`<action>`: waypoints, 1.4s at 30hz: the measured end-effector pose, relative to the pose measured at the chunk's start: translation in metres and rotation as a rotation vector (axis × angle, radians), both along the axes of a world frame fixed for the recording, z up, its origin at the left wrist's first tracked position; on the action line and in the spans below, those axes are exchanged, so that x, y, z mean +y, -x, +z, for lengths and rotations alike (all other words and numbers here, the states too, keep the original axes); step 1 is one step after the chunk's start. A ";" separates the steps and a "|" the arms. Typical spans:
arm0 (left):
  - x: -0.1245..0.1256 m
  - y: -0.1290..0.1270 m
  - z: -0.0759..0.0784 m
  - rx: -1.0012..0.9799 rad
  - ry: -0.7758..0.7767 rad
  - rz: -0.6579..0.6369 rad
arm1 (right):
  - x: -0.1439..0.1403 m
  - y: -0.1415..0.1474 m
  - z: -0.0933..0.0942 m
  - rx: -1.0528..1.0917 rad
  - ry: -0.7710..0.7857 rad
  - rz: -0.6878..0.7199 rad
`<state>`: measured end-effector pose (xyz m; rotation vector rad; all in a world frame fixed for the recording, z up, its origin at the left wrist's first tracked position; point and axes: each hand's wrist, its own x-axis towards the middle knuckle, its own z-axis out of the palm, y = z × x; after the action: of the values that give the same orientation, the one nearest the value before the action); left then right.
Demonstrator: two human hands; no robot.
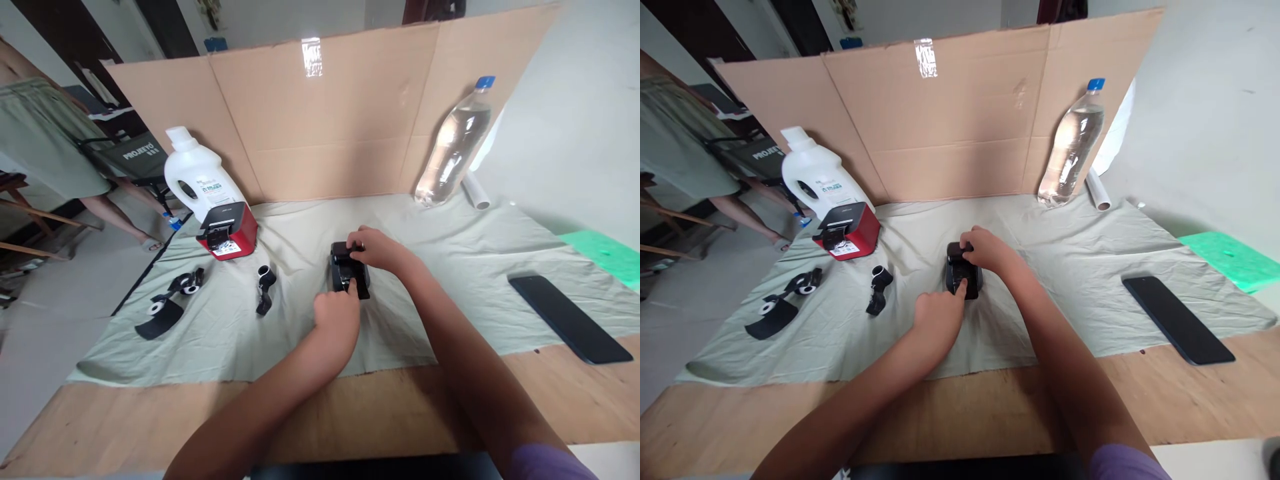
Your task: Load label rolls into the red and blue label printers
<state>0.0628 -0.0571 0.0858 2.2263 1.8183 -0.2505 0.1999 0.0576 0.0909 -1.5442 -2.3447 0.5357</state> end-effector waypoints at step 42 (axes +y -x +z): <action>0.223 -0.151 -0.064 -0.607 -0.426 -0.474 | 0.081 -0.191 -0.049 0.740 -0.203 -0.773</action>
<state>0.2135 0.1657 0.0214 2.5899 1.0807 0.7199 0.3910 0.1385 0.0418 -1.6191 -1.1142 0.5179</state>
